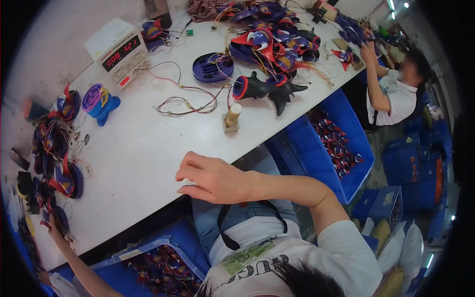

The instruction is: Assembling toy robots at a workbench by connecting wires and testing components using a fixture.

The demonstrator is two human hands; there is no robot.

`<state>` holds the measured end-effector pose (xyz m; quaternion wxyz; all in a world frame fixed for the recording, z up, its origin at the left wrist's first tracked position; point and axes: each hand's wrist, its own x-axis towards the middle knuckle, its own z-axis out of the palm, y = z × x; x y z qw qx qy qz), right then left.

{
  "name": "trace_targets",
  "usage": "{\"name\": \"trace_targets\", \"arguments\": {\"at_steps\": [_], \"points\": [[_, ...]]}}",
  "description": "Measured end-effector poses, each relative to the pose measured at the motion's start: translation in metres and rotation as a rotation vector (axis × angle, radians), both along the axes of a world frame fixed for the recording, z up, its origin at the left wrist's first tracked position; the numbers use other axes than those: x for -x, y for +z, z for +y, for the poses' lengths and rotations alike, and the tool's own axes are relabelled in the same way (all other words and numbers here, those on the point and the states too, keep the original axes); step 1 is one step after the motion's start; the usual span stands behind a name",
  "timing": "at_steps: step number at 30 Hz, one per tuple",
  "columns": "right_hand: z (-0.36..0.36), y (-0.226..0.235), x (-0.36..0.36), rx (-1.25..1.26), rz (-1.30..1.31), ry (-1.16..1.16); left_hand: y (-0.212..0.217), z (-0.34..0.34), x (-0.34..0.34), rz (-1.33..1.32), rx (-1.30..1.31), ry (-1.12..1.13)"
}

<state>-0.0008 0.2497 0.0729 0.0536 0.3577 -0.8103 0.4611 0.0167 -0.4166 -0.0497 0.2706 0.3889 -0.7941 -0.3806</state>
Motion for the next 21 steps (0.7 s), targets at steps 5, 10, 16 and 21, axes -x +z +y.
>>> {"name": "trace_targets", "arguments": {"at_steps": [5,10,16,21], "points": [[0.051,0.012,-0.009,-0.027,-0.056,-0.086,0.025,-0.022,-0.006,-0.260,0.284,0.166],[0.136,0.025,-0.002,0.123,-0.034,-0.498,0.084,0.042,-0.001,-0.324,0.919,0.356],[0.309,0.031,0.084,0.686,-0.198,-1.045,0.147,0.330,0.083,0.250,0.382,-0.744],[0.419,0.019,0.137,0.458,-0.486,-1.229,0.202,0.607,0.161,0.330,0.613,-1.604]]}}
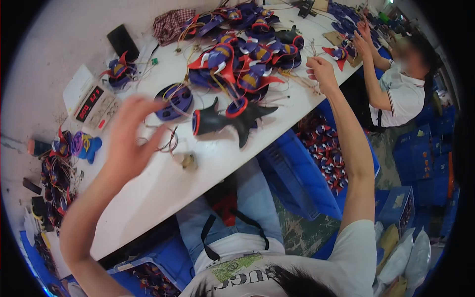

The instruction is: Assembling toy robots at a workbench by connecting wires and testing components using a fixture.

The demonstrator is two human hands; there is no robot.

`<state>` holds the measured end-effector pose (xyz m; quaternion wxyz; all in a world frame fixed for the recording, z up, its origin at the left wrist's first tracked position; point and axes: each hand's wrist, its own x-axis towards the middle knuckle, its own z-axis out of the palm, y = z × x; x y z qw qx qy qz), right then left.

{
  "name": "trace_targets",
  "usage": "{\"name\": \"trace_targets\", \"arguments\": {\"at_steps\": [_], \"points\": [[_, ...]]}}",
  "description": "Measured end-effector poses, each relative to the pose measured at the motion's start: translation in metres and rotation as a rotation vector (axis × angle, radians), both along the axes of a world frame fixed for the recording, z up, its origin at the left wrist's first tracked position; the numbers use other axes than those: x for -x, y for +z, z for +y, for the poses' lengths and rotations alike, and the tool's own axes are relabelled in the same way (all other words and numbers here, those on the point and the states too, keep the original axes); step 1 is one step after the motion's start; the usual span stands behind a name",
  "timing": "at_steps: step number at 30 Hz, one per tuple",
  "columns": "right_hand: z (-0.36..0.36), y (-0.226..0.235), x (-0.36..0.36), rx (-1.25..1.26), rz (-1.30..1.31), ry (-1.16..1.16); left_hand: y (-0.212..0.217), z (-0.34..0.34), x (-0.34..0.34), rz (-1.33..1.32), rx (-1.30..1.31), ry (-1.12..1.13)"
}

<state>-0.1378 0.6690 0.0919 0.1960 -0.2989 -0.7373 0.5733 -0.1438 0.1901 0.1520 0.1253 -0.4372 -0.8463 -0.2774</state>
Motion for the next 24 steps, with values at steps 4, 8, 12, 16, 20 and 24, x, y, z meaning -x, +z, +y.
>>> {"name": "trace_targets", "arguments": {"at_steps": [4,8,12,16,20,24], "points": [[0.044,-0.008,0.027,-0.111,-0.050,0.031,-0.008,0.191,0.085,0.192,0.031,-0.387],[0.085,-0.006,0.065,-0.376,-0.043,0.010,-0.039,0.318,0.137,0.324,0.062,-0.327],[0.128,-0.009,0.108,-0.571,-0.037,0.017,-0.066,0.397,0.170,0.260,0.119,-0.173],[0.150,-0.017,0.154,-0.502,-0.117,0.157,-0.079,0.431,0.201,0.325,0.086,-0.048],[0.163,-0.023,0.177,-0.653,-0.182,0.142,-0.078,0.444,0.217,0.303,0.259,-0.045],[0.164,-0.018,0.177,-0.916,-0.232,0.089,-0.077,0.426,0.210,0.163,-0.047,-0.234]]}}
